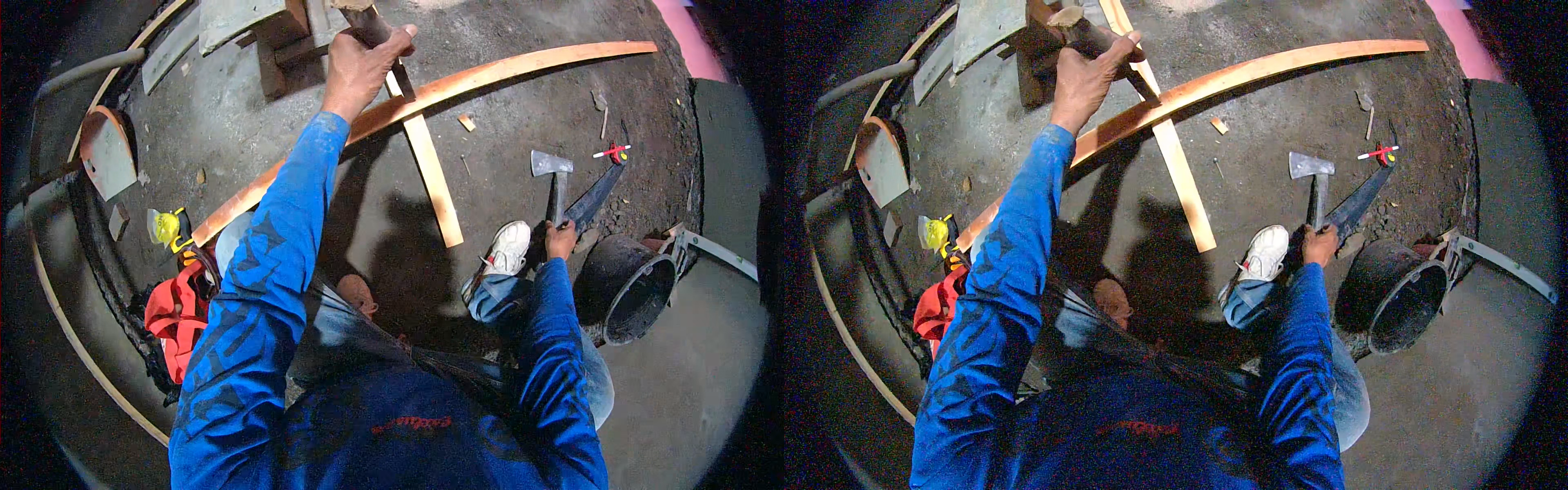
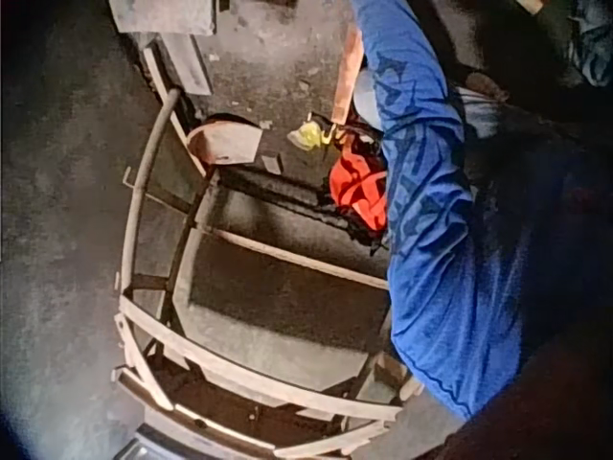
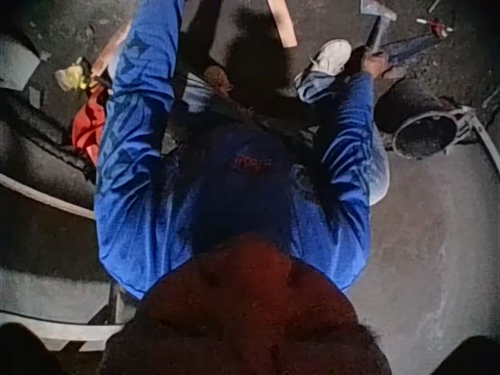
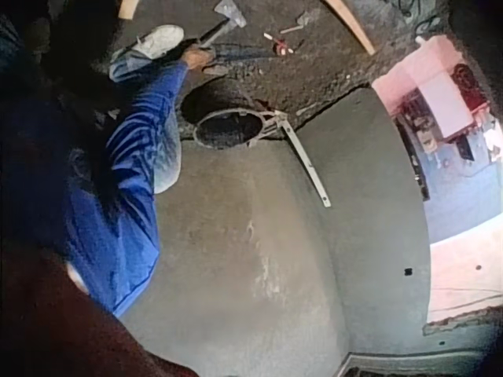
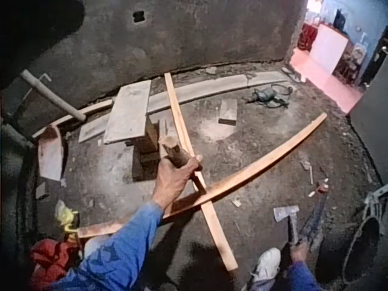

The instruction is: The recorder is using a hand saw to cut through a piece of wood that is part of a cross-shaped assembly.

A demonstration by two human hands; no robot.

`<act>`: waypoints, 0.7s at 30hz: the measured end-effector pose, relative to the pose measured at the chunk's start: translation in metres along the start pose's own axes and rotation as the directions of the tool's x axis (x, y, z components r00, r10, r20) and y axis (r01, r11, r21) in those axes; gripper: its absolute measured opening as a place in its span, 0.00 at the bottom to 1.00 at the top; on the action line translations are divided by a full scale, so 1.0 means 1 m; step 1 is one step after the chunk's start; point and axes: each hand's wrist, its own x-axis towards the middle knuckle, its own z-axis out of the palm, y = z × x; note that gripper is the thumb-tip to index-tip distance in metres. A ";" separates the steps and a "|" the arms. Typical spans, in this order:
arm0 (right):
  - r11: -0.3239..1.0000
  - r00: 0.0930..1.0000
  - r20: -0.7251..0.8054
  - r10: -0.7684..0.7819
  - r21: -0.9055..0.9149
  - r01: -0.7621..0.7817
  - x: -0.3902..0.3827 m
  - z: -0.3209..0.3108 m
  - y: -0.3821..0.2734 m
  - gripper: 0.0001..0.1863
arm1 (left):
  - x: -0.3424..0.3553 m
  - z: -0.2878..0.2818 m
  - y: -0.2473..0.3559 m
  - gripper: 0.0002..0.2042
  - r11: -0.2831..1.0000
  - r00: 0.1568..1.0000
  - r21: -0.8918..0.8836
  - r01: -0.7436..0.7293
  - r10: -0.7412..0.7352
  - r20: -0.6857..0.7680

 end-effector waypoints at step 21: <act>0.967 0.963 0.134 0.234 0.072 -0.245 -0.003 -0.021 -0.071 0.34 | -0.004 0.010 -0.002 0.22 0.992 0.999 0.118 -0.044 0.046 -0.012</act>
